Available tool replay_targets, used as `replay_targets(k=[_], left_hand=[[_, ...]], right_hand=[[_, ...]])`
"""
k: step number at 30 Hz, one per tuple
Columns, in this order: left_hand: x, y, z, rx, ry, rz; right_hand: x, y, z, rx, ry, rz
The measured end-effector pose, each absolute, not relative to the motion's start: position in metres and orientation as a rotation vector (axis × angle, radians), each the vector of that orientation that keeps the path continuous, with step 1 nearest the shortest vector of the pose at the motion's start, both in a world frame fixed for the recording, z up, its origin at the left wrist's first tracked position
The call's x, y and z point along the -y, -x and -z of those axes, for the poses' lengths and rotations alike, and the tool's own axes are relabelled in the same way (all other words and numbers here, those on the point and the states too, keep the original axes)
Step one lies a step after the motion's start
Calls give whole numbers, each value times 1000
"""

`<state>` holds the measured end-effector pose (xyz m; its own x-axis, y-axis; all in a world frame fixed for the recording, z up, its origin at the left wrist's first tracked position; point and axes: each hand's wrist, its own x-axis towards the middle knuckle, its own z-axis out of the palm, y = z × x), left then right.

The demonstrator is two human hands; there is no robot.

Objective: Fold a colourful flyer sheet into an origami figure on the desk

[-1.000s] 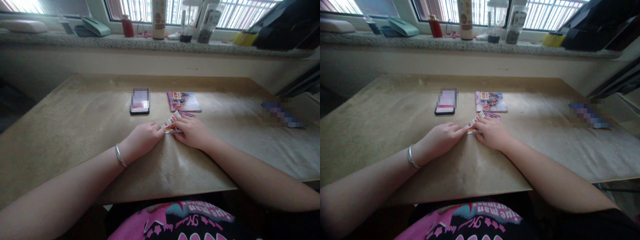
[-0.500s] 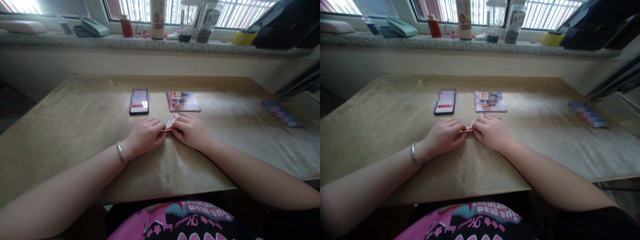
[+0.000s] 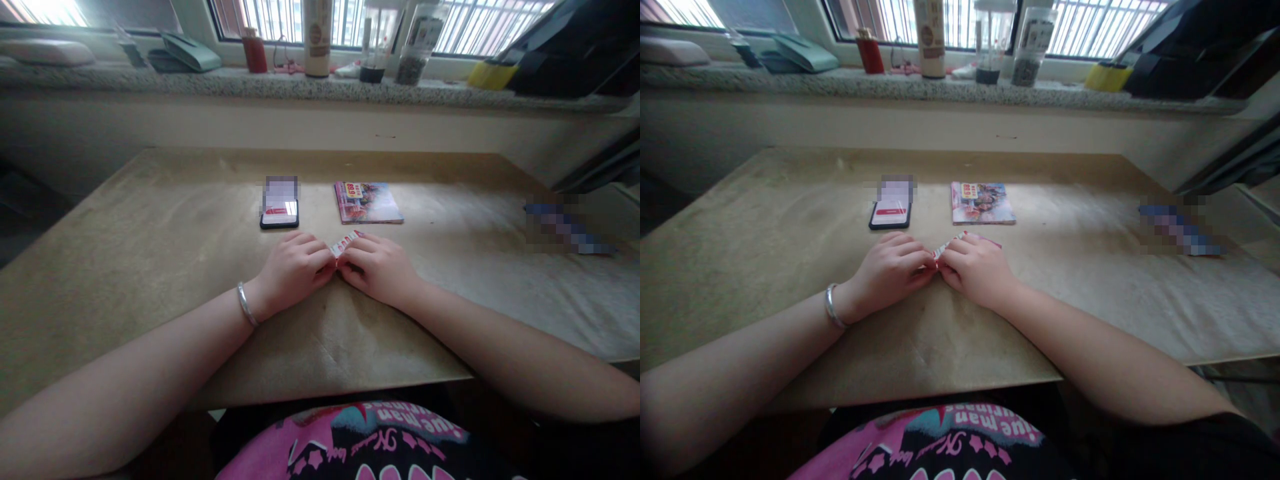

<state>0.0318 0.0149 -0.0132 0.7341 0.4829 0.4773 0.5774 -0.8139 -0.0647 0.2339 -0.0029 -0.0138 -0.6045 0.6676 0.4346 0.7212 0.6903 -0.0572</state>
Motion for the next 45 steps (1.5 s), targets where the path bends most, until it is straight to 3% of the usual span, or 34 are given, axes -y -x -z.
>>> replay_targets(k=[45], left_hand=[[-25, -11, 10, 985, 2742, 906]], right_hand=[[-5, -263, 9, 2309, 1112, 153]])
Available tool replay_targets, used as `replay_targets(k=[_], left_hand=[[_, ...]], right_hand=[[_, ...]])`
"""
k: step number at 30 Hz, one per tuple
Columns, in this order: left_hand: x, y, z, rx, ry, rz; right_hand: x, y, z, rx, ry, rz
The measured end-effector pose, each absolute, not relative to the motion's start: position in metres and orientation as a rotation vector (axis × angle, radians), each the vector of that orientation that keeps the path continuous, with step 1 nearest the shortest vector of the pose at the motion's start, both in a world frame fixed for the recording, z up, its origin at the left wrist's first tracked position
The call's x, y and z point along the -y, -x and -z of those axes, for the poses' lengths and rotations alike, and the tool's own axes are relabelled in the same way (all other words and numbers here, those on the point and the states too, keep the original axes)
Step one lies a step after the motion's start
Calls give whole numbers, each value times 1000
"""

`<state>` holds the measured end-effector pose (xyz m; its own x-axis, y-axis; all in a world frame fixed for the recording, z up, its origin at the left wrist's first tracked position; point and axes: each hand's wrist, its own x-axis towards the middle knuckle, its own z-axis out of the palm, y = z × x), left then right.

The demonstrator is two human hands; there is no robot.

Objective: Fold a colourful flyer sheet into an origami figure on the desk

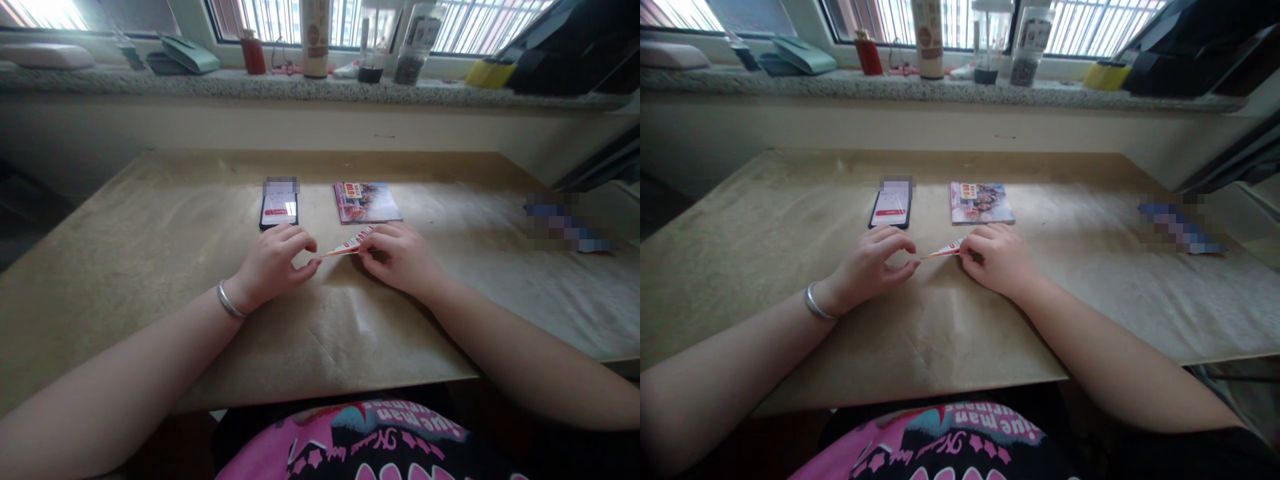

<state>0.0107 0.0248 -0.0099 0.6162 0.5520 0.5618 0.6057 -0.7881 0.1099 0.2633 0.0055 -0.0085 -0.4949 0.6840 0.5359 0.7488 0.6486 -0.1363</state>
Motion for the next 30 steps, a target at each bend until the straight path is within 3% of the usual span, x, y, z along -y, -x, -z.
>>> replay_targets(k=[11, 30], left_hand=[[-18, -23, 10, 774, 2658, 749], [-16, -28, 9, 708, 2654, 810]], right_hand=[[3, -245, 4, 2393, 1127, 400], [5, -236, 8, 2443, 1021, 354]])
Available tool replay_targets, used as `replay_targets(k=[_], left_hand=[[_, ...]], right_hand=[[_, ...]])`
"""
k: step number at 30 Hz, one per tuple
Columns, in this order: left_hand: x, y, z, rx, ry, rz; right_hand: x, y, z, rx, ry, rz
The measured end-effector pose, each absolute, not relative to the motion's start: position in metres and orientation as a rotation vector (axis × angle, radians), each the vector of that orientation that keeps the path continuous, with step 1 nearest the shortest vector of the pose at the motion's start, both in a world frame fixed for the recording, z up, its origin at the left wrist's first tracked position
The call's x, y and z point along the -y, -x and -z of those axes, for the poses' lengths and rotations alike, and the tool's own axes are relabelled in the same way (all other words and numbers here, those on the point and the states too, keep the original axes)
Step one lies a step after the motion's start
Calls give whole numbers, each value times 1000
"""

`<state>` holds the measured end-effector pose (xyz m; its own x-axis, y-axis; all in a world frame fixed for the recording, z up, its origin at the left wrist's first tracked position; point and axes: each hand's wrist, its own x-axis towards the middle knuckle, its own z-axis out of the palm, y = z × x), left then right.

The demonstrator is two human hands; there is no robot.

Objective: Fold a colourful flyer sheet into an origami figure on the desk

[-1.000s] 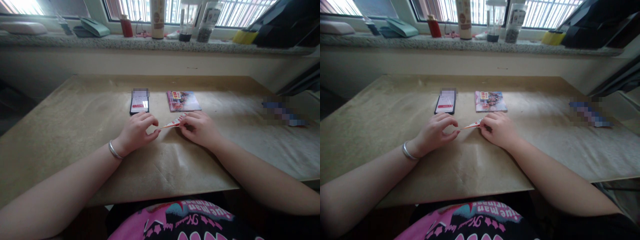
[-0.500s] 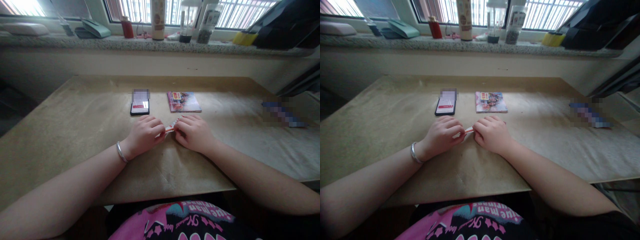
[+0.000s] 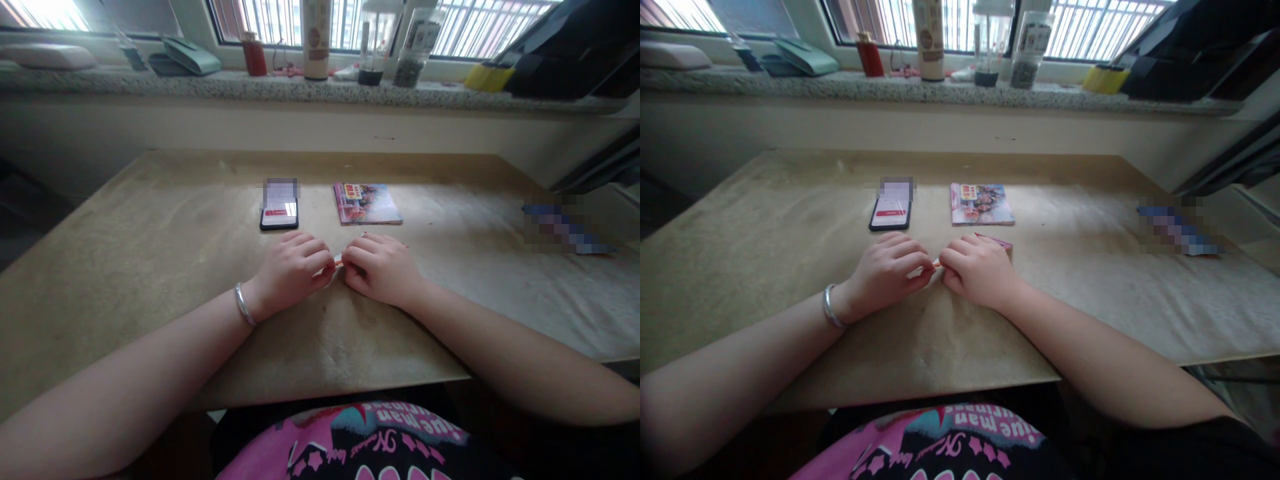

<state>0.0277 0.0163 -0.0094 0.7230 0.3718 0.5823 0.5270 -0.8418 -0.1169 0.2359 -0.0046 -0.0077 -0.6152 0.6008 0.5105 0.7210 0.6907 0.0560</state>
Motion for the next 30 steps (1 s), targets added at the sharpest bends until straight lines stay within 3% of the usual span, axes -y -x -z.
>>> replay_targets(k=[30], left_hand=[[-21, -14, 6, 794, 2681, 867]], right_hand=[[-4, -261, 6, 2372, 1132, 287]])
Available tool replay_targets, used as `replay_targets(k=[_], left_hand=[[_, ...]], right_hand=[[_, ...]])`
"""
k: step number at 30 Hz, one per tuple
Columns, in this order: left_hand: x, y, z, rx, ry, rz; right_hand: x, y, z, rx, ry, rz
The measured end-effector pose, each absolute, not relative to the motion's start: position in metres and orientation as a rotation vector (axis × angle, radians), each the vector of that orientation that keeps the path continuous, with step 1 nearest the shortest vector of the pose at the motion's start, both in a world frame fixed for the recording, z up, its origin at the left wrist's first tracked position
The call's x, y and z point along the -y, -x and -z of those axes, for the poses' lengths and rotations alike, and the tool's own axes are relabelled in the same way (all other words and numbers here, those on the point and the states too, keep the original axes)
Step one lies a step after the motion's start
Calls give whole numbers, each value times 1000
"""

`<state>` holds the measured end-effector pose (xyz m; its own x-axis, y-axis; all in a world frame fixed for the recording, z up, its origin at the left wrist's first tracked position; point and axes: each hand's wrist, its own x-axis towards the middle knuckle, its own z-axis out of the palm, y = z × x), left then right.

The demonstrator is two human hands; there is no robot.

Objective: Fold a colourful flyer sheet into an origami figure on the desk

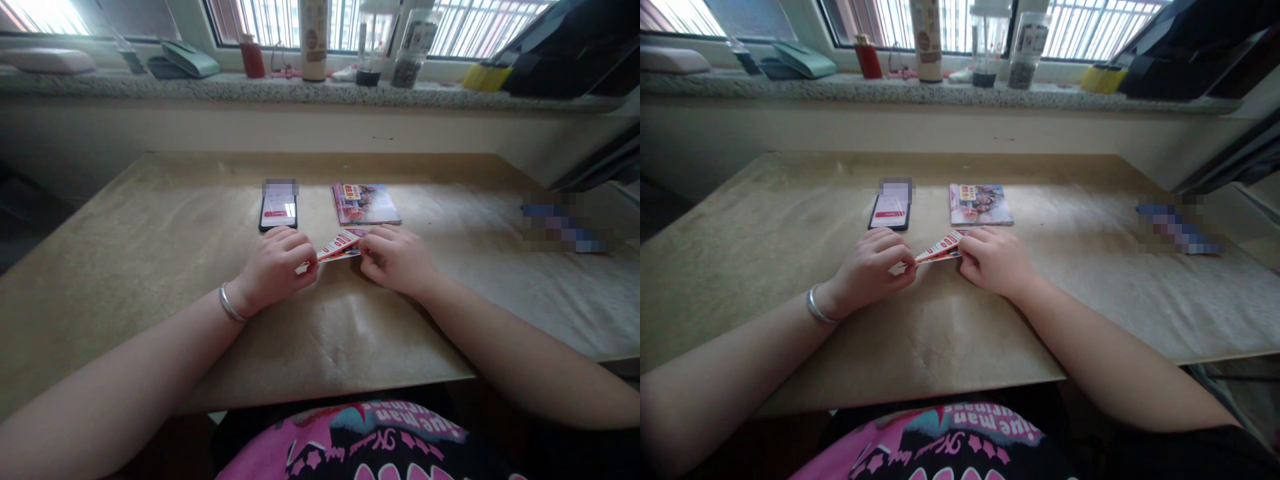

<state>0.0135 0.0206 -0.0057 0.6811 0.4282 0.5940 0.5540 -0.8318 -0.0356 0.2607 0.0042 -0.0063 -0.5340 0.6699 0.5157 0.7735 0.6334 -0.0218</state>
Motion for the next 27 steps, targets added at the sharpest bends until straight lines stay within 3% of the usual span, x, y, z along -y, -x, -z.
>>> replay_targets(k=[27], left_hand=[[-19, -5, 2, 750, 2694, 826]], right_hand=[[-11, -282, 3, 2289, 1228, 230]])
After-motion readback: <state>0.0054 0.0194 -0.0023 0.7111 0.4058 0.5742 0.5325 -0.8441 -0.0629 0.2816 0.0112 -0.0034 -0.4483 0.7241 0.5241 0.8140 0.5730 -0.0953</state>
